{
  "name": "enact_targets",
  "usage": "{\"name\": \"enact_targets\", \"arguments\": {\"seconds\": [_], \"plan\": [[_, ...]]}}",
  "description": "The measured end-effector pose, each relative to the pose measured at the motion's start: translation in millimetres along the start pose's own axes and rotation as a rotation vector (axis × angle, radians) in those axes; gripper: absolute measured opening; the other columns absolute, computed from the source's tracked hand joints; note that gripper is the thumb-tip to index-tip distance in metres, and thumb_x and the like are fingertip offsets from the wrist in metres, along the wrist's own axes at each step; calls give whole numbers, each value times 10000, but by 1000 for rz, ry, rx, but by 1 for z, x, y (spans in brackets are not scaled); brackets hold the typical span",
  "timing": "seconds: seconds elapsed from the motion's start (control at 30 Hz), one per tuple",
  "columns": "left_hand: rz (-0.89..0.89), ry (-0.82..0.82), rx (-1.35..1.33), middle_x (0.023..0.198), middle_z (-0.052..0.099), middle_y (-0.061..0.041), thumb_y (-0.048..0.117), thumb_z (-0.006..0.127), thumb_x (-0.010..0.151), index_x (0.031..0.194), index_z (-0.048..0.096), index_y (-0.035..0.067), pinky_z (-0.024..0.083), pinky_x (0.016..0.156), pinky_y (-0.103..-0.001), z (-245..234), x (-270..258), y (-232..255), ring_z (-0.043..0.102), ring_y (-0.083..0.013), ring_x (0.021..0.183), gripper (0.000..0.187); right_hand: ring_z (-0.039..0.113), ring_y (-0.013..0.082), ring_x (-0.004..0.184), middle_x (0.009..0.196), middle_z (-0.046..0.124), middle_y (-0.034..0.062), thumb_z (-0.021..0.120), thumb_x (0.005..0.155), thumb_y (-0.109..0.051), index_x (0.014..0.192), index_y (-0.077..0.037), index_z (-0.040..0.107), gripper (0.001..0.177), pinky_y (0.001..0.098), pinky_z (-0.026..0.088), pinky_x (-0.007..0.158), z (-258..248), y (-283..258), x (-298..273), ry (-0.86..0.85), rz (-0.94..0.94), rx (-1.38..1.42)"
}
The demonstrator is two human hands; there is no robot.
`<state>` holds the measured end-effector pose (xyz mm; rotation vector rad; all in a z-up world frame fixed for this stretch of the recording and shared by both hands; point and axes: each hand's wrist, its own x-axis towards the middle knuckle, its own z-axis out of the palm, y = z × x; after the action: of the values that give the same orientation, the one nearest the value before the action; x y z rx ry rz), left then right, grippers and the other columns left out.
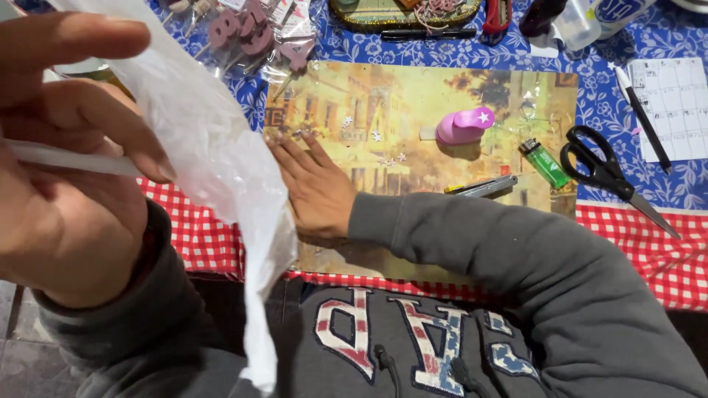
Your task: Packaging small number-shaped items into plastic bags and sealing them using various tools.
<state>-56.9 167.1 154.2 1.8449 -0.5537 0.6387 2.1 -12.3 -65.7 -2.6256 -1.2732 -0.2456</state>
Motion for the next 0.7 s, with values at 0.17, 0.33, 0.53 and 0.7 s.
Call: {"name": "enact_targets", "arguments": {"seconds": [0.17, 0.33, 0.53, 0.7], "plan": [[-65, -3, -64, 1305, 617, -292, 367, 223, 1265, 1439, 437, -47, 441, 602, -271, -9, -8, -7, 561, -240, 608, 498, 140, 412, 1564, 1650, 209, 303, 408, 981, -618, 1580, 84, 215, 942, 573, 18, 1244, -17, 42, -14, -114, 243, 43], [-98, 23, -152, 1287, 636, -282, 348, 228, 1283, 1538, 432, -3, 446, 614, -277, -18, -16, -23, 539, -234, 641, 479, 145, 481, 1535, 1625, 215, 336, 451, 986, -664, 1549, 136, 209, 1007, 602, 58, 1228, -50, 46, -71, -84, 324, 22], [-164, 28, -181, 1184, 716, -255, 273, 348, 1296, 1396, 563, -42, 449, 558, -284, 19, 8, -14, 627, -200, 617, 394, 163, 489, 1549, 1630, 213, 372, 479, 992, -637, 1556, 161, 205, 1015, 559, 111, 1260, -59, 53, -92, 64, 254, 94], [-303, -179, -279, 1161, 765, -137, 229, 447, 1125, 1325, 631, 12, 451, 441, -243, 63, 27, -25, 604, -72, 497, 348, 268, 434, 1522, 1631, 320, 271, 501, 1035, -421, 1561, 68, 327, 738, 526, 216, 1236, -64, 72, -88, -59, 220, 104]]}}
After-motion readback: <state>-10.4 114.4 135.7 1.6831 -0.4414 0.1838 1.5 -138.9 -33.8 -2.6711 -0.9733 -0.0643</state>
